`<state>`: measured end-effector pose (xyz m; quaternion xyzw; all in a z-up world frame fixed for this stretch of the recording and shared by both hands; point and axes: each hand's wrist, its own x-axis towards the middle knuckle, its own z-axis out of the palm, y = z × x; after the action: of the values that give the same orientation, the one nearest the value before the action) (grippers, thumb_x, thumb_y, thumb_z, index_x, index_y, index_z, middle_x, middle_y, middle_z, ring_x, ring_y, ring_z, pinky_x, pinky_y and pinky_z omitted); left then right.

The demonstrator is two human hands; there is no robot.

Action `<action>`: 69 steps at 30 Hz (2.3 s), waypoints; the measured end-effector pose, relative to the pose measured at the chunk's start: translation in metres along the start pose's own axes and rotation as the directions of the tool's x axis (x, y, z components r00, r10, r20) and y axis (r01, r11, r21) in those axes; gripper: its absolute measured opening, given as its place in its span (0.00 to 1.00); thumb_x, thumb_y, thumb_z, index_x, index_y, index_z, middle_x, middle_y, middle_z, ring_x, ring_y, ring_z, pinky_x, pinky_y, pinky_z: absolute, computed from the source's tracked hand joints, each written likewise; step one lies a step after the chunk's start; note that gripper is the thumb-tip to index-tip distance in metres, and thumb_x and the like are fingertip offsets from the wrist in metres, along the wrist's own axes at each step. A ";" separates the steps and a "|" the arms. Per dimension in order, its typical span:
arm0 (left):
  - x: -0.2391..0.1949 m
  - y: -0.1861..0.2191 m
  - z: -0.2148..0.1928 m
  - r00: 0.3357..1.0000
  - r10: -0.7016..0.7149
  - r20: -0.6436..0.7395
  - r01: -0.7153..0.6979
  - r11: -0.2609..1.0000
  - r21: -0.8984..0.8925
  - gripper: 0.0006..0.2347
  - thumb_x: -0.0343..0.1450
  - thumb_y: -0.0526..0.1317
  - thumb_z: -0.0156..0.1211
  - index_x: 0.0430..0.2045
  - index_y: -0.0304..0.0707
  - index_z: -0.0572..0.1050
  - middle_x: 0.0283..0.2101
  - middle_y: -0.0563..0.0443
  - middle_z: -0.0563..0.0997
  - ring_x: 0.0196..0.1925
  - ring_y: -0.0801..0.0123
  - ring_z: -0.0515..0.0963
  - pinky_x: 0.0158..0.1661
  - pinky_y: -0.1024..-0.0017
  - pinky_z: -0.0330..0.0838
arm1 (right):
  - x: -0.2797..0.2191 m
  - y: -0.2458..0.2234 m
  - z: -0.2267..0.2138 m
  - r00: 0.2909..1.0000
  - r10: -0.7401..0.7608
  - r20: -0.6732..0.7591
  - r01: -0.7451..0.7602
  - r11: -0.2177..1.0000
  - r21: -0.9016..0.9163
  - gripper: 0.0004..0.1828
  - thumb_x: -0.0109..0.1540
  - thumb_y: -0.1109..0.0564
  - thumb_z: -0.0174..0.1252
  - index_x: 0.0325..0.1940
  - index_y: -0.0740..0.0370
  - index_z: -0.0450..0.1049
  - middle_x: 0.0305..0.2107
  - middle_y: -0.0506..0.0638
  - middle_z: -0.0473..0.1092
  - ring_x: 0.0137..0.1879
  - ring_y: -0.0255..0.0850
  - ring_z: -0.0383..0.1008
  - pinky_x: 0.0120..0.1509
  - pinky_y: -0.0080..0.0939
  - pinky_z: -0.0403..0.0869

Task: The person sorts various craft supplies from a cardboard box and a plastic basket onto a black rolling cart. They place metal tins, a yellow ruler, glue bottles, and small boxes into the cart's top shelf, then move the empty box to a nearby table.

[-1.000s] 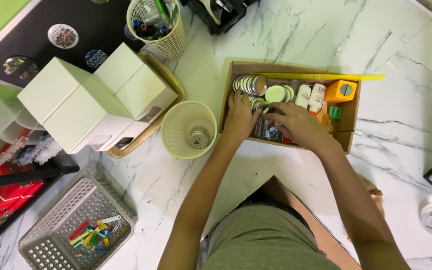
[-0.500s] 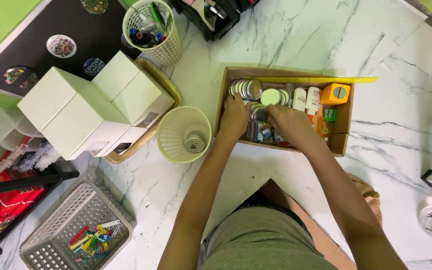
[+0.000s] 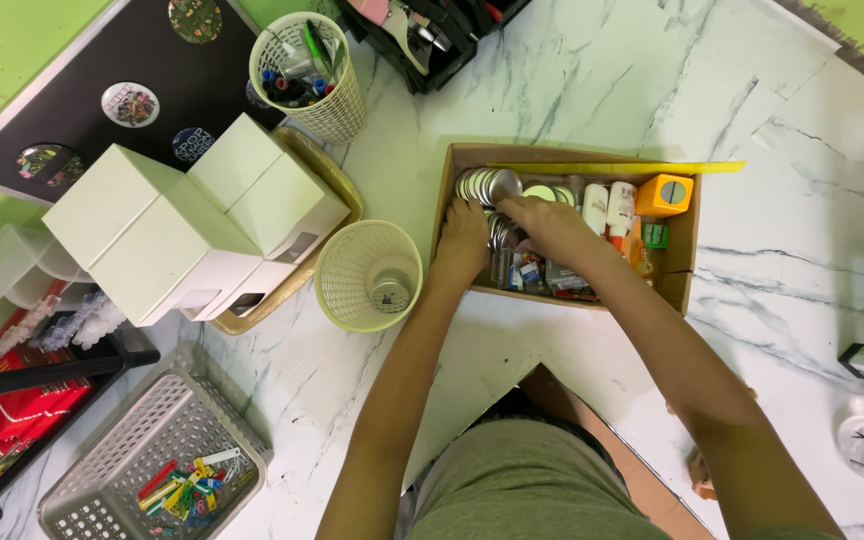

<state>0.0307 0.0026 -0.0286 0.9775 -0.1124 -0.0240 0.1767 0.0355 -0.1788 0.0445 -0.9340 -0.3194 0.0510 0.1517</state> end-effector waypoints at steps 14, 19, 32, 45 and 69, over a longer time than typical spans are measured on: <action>-0.002 0.003 0.013 0.997 0.021 -0.074 -0.003 0.971 0.238 0.18 0.58 0.31 0.68 0.40 0.23 0.73 0.46 0.33 0.71 0.51 0.48 0.70 0.48 0.62 0.72 | 0.011 0.007 0.009 0.986 -0.169 -0.011 0.169 0.983 0.070 0.39 0.45 0.63 0.73 0.61 0.60 0.71 0.49 0.56 0.71 0.57 0.53 0.73 0.56 0.50 0.75; -0.009 0.005 0.005 0.984 0.097 -0.151 -0.064 0.975 0.211 0.17 0.55 0.30 0.67 0.37 0.30 0.74 0.46 0.34 0.72 0.50 0.48 0.72 0.48 0.61 0.73 | 0.008 0.003 0.001 0.987 -0.159 0.016 0.156 0.981 0.113 0.37 0.43 0.64 0.73 0.56 0.62 0.71 0.49 0.55 0.71 0.59 0.54 0.72 0.57 0.50 0.75; -0.022 -0.008 -0.001 0.982 0.183 -0.044 -0.175 0.800 -0.574 0.38 0.55 0.29 0.74 0.59 0.27 0.57 0.58 0.27 0.66 0.63 0.35 0.65 0.62 0.54 0.62 | 0.005 0.011 0.000 0.989 -0.145 -0.025 0.146 0.950 0.275 0.47 0.45 0.65 0.72 0.67 0.60 0.63 0.53 0.60 0.70 0.60 0.58 0.70 0.62 0.52 0.71; -0.033 0.026 -0.033 0.996 0.083 -0.029 -0.088 0.938 -0.334 0.24 0.58 0.27 0.71 0.48 0.40 0.73 0.53 0.32 0.70 0.51 0.34 0.73 0.51 0.49 0.72 | 0.007 0.013 0.006 0.990 -0.139 0.020 0.114 0.881 0.460 0.39 0.49 0.69 0.70 0.63 0.62 0.64 0.42 0.59 0.74 0.47 0.54 0.78 0.49 0.48 0.78; -0.125 0.010 -0.241 0.936 -0.078 -0.343 -0.188 0.714 -0.674 0.24 0.62 0.38 0.76 0.51 0.38 0.71 0.48 0.46 0.77 0.46 0.61 0.81 0.45 0.69 0.79 | 0.027 -0.105 -0.069 0.959 -0.258 -0.120 0.157 0.128 0.979 0.34 0.64 0.67 0.61 0.73 0.63 0.60 0.65 0.53 0.65 0.66 0.38 0.70 0.68 0.43 0.75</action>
<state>-0.0720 0.1037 0.2016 0.8227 -0.0916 0.1137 0.5495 0.0087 -0.1009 0.1434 -0.5565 -0.3418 0.2597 0.7113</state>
